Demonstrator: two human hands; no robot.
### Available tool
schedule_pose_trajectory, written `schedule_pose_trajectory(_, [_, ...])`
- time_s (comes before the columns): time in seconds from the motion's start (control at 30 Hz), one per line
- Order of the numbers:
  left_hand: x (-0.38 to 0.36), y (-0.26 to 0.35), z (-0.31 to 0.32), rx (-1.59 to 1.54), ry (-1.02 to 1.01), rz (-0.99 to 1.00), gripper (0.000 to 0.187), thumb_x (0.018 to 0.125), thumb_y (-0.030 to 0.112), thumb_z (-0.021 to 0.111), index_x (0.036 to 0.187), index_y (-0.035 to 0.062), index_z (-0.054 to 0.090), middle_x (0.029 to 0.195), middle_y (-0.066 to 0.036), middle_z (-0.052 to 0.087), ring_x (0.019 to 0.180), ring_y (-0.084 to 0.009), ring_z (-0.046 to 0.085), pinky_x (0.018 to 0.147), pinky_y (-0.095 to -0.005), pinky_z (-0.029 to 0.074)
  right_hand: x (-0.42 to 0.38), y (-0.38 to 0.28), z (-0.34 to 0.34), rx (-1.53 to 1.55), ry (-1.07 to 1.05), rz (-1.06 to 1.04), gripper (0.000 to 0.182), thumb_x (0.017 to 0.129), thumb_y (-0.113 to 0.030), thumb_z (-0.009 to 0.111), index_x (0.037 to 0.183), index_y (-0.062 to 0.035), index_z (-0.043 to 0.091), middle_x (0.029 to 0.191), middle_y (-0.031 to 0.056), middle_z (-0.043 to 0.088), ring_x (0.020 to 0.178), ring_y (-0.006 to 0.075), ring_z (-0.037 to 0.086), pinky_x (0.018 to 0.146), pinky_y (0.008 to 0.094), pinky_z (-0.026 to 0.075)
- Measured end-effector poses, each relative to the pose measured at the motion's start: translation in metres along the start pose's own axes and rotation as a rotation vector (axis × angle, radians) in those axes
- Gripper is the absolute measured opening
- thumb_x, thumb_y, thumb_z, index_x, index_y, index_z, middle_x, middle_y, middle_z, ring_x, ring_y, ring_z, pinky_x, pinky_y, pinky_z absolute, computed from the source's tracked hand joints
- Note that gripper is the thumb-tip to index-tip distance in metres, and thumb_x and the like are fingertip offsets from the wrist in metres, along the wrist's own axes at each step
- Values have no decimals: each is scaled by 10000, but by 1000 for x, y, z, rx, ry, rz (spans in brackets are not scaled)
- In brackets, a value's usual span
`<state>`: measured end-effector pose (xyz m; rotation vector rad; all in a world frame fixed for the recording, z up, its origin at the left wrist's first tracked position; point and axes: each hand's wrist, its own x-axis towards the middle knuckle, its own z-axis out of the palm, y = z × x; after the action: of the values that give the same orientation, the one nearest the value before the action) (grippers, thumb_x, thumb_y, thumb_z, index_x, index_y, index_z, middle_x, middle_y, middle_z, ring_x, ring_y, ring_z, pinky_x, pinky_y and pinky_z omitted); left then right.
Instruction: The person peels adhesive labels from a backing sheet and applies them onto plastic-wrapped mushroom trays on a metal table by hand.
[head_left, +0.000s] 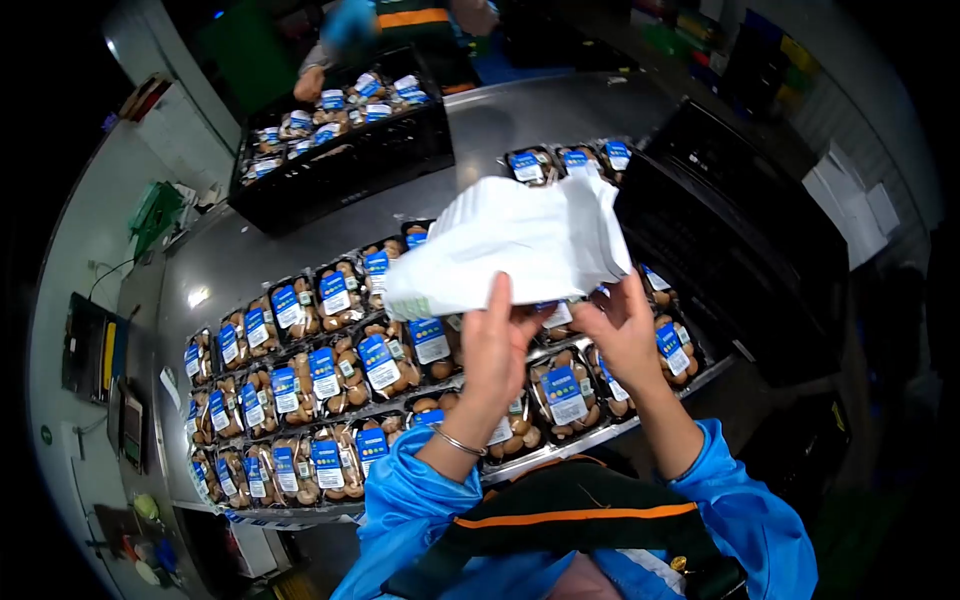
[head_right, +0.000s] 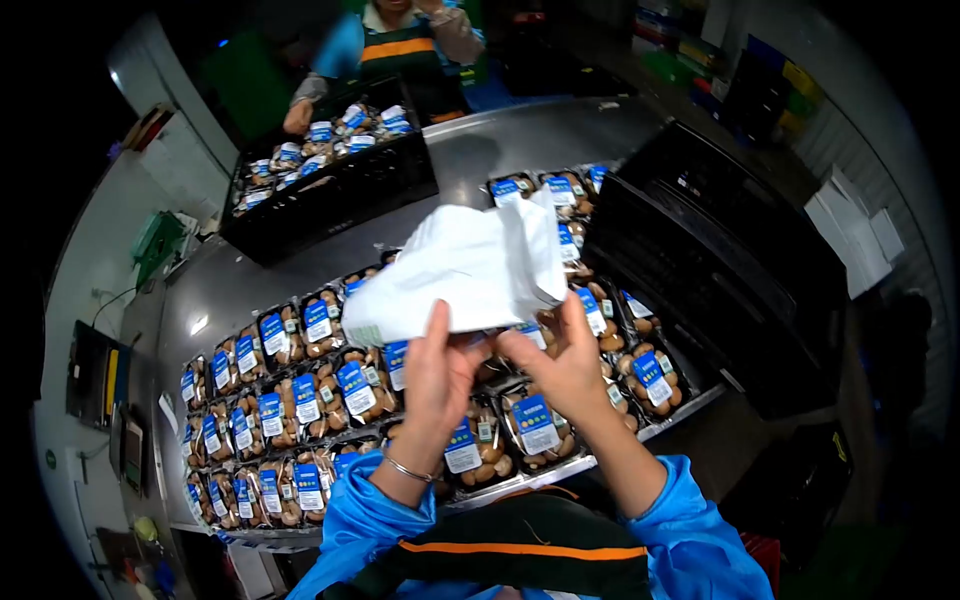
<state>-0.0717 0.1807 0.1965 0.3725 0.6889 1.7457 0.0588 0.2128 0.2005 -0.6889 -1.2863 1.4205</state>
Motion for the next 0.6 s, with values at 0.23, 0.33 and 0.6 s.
schedule_pose_trajectory(0.23, [-56, 27, -32, 795, -481, 205, 326, 853, 255, 588, 1020, -11, 499, 774, -107, 603, 681, -212, 593, 649, -294, 496, -2, -11, -27, 71, 467, 65, 171, 907, -158, 527, 925, 10, 504, 772, 52, 573, 610, 70, 567, 553, 196, 508])
schedule_pose_trajectory(0.33, [-77, 69, -48, 1550, -224, 1124, 709, 654, 251, 794, 1205, 0, 426, 1045, -156, 582, 973, -316, 552, 906, -402, 400, -5, -11, -34, 149, 492, 52, 204, 907, -180, 528, 935, 19, 487, 816, 98, 595, 586, 114, 588, 513, 216, 526])
schedule_pose_trajectory(0.6, [-64, 44, -65, 1091, -111, 404, 784, 737, 48, 714, 1370, 26, 253, 1172, -170, 542, 1054, -219, 556, 884, -300, 442, -12, 13, -52, 419, 518, 284, 212, 881, -125, 558, 1030, 9, 490, 873, 111, 606, 675, 151, 626, 536, 241, 557])
